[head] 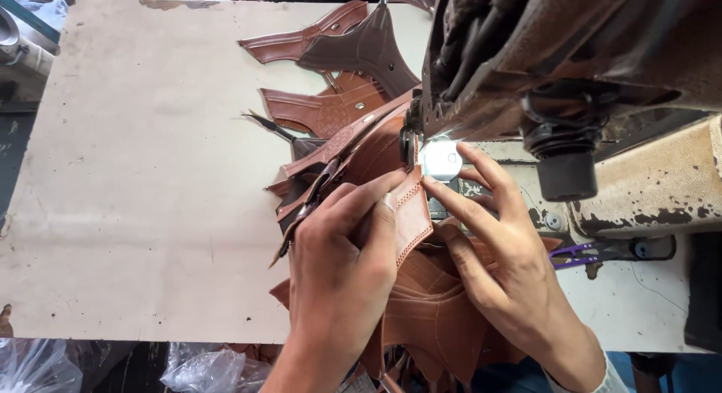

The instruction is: Using an industrial sewing machine to stitch together various pieces of leather for shoe construction.

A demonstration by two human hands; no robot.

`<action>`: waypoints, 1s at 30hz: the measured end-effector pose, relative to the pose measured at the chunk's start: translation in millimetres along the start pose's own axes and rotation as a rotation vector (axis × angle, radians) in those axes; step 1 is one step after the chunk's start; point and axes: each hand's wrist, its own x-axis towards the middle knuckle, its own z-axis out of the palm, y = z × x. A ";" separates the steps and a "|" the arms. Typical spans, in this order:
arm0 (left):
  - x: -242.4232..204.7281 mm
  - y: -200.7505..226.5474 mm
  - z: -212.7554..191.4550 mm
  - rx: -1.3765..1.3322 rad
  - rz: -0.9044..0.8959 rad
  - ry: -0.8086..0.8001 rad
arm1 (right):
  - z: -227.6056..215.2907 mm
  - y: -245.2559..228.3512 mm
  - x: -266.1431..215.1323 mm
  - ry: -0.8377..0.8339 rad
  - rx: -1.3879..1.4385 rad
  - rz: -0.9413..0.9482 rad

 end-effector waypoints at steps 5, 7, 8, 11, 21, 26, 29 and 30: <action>5.3 0.1 4.1 -0.044 -0.012 0.013 | -3.8 -2.7 2.9 -0.003 -0.128 0.021; 7.2 -3.1 2.4 -0.007 0.009 0.008 | -2.1 -4.8 2.9 -0.011 -0.173 -0.007; 8.8 -4.8 0.5 -0.004 0.009 0.007 | -1.1 -5.5 3.0 -0.010 -0.171 -0.007; 17.1 -8.9 -0.9 0.058 0.086 -0.007 | -1.3 -6.5 4.7 -0.005 -0.152 0.030; 62.6 -23.4 3.8 0.085 0.239 -0.092 | -15.2 31.4 -34.8 0.003 -0.090 0.185; 55.4 -27.7 9.2 0.335 0.372 0.003 | -35.0 87.3 -87.9 -0.349 -0.469 0.379; 21.1 -25.8 22.9 0.479 0.730 0.268 | -35.3 107.0 -111.5 -0.399 -0.520 0.456; 5.2 -30.3 30.9 0.343 0.745 0.189 | -34.7 111.6 -117.9 -0.299 -0.570 0.381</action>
